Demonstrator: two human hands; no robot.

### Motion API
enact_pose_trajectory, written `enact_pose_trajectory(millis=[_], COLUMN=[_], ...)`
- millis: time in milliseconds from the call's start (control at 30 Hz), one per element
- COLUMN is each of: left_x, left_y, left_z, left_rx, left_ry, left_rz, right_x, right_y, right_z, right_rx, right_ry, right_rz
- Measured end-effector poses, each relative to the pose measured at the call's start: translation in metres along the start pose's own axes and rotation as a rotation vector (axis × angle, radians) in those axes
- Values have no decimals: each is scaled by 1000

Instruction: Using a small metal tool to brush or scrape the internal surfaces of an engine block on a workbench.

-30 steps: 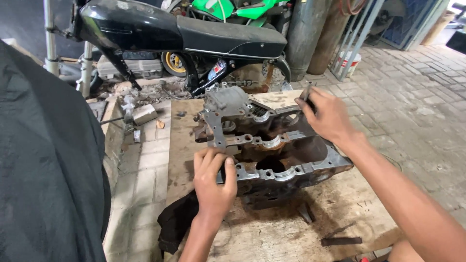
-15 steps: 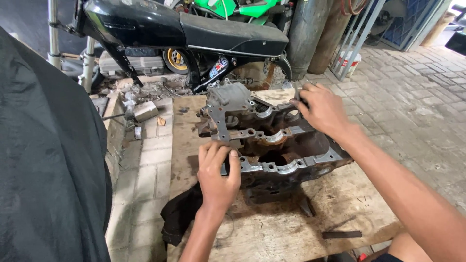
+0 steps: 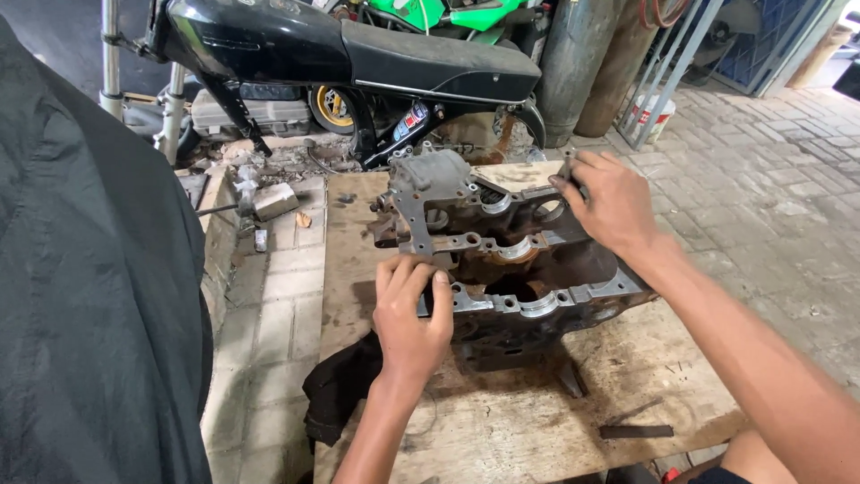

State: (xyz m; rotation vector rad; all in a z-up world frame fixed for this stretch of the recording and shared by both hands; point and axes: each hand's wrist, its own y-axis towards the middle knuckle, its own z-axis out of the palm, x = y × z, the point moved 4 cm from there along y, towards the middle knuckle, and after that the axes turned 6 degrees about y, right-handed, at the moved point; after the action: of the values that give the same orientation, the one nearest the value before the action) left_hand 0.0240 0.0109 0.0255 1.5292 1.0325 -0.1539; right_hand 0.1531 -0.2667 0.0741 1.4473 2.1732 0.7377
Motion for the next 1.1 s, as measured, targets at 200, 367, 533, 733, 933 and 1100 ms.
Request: enact_pose_trajectory(millis=[200,367,533,733,933,1100], left_x=[3,3,4,6,1,5], left_y=[-2,-2,-2,-4,-1,-3], left_z=[0,0,1,3,1,5], left_rx=[4,5,-1,5,-8,-31], left_ry=[20,11,29,24,23,103], left_rz=[-24,-29,-31,-52,-46,-29], right_x=[1,-5,-3,4,-5,4], right_y=[8,-1,3,-4,0,0], right_z=[12,12,12,-6,10,-10], right_rx=[178,-4,224,10,290,10], right_ry=[-28,23,-30,-31,-12,195], right_rz=[98,-12,168,80,295,97])
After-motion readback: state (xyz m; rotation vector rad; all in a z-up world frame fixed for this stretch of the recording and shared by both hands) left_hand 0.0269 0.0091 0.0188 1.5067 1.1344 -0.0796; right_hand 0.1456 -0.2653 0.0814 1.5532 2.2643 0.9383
